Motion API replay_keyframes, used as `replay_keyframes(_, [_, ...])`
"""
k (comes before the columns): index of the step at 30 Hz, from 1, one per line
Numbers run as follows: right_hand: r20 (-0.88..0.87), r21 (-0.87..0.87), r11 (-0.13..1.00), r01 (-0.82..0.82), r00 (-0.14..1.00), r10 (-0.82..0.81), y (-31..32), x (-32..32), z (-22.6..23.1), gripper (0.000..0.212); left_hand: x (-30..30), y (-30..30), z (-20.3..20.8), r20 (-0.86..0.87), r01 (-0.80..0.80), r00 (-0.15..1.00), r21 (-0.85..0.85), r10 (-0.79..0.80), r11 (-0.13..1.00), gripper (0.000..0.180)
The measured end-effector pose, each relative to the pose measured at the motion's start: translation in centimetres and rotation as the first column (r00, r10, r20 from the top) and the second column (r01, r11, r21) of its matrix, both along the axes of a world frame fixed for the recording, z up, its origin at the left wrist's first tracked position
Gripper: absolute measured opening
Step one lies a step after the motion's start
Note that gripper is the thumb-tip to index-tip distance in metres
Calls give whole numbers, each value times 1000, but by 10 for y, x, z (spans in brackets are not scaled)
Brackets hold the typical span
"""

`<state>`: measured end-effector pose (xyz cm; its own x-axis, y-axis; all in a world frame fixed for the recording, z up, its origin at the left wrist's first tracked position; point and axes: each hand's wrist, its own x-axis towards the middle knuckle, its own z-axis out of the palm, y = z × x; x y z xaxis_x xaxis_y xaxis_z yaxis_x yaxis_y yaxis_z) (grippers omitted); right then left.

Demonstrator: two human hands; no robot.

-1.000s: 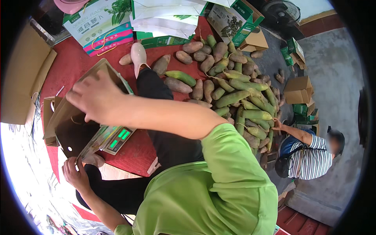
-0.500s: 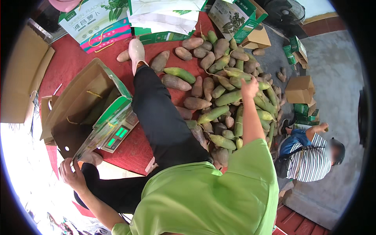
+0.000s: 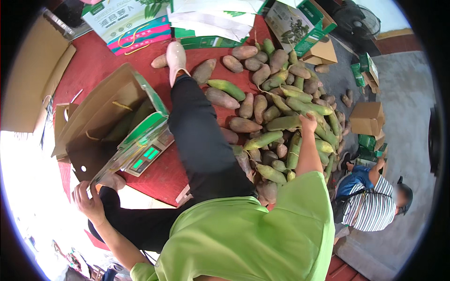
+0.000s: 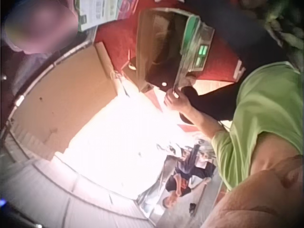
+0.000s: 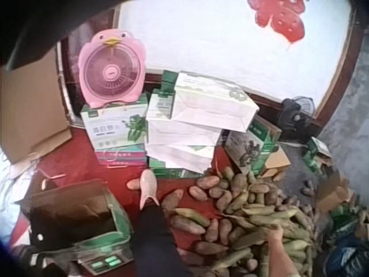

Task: Pick up radishes from a pile on the floor, weigh them in a cardboard box on an electronic scale, and organize the packed boxes.

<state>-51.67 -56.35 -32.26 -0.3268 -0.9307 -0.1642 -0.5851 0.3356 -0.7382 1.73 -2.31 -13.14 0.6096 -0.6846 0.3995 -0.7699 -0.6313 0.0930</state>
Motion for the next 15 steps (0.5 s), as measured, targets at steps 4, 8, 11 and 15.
replay_keyframes(4, [201, 17, 999, 37, 979, -39, 18, -4, 1, 48, -1, -1, 0, -59, -4, 998, -20, 3, 1000, 16])
replay_keyframes(8, [10, -100, 993, -63, 998, 65, 38, -1, 17, 43, -2, -11, 6, -54, 12, 998, -9, -12, 1000, 16])
replay_keyframes(11, [-228, -58, 984, -171, 962, 153, 54, 40, 49, 42, -3, -12, 11, -56, 9, 998, 10, -9, 1000, 14])
replay_keyframes(15, [-624, -132, 833, -537, 698, 351, 49, 82, 69, 44, -3, -11, 15, -56, 1, 998, 18, 0, 1000, 14])
